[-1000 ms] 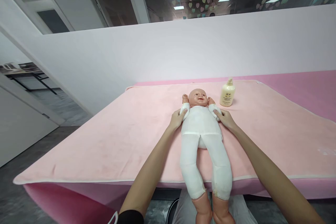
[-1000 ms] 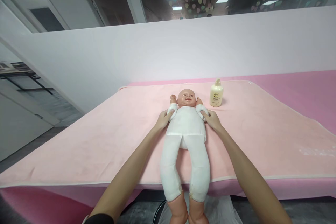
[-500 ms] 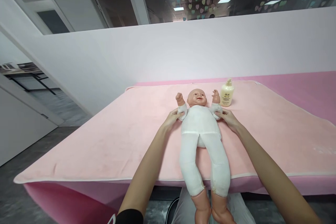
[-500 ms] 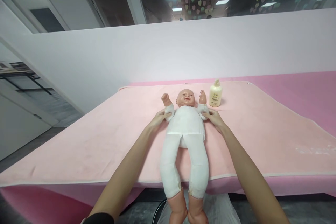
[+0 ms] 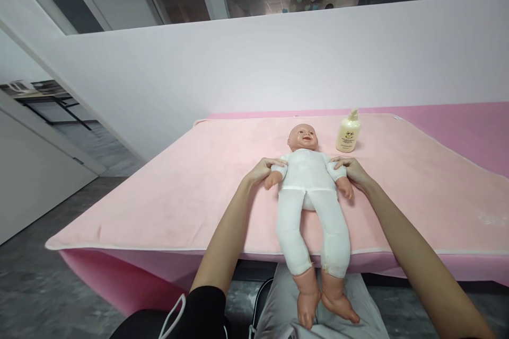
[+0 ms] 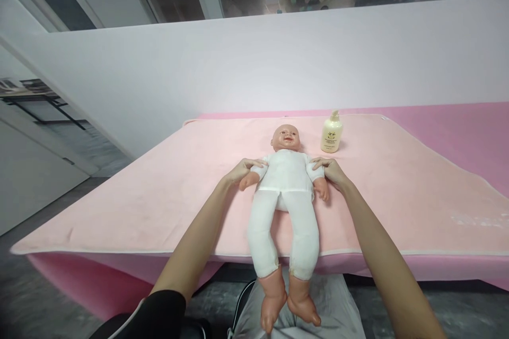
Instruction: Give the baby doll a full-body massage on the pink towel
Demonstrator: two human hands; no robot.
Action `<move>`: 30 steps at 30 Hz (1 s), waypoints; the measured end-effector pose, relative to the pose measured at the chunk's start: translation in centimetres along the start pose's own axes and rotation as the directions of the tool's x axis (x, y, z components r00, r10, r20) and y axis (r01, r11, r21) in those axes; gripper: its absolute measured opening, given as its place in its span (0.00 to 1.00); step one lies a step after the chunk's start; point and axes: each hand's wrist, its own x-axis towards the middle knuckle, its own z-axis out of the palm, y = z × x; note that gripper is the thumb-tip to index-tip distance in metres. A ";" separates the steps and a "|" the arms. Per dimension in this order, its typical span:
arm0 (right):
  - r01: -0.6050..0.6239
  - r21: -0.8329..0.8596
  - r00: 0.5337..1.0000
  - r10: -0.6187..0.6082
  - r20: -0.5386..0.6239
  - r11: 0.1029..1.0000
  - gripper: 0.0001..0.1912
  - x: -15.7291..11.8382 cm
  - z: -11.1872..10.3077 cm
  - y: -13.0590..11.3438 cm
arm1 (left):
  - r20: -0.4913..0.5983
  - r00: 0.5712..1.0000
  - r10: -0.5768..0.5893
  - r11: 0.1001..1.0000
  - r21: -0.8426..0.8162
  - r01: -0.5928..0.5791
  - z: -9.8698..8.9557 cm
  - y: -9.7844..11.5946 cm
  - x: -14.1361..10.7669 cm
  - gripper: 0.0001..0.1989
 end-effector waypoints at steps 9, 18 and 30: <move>-0.002 0.039 0.998 0.005 -0.069 0.999 0.18 0.0 0.6 -0.4 | -0.275 0.961 0.018 0.997 -0.070 -0.039 1.6 -0.2 0.8 0.17; -0.082 -0.298 0.980 0.023 -0.199 0.951 0.27 0.7 1.5 0.0 | -0.398 0.917 -0.024 0.965 0.231 0.125 1.4 -1.4 2.2 0.23; 0.010 -0.004 0.975 -0.011 -0.222 1.000 0.23 0.4 0.3 -0.5 | -0.397 0.915 -0.072 0.954 -0.294 -0.052 1.1 0.6 0.8 0.11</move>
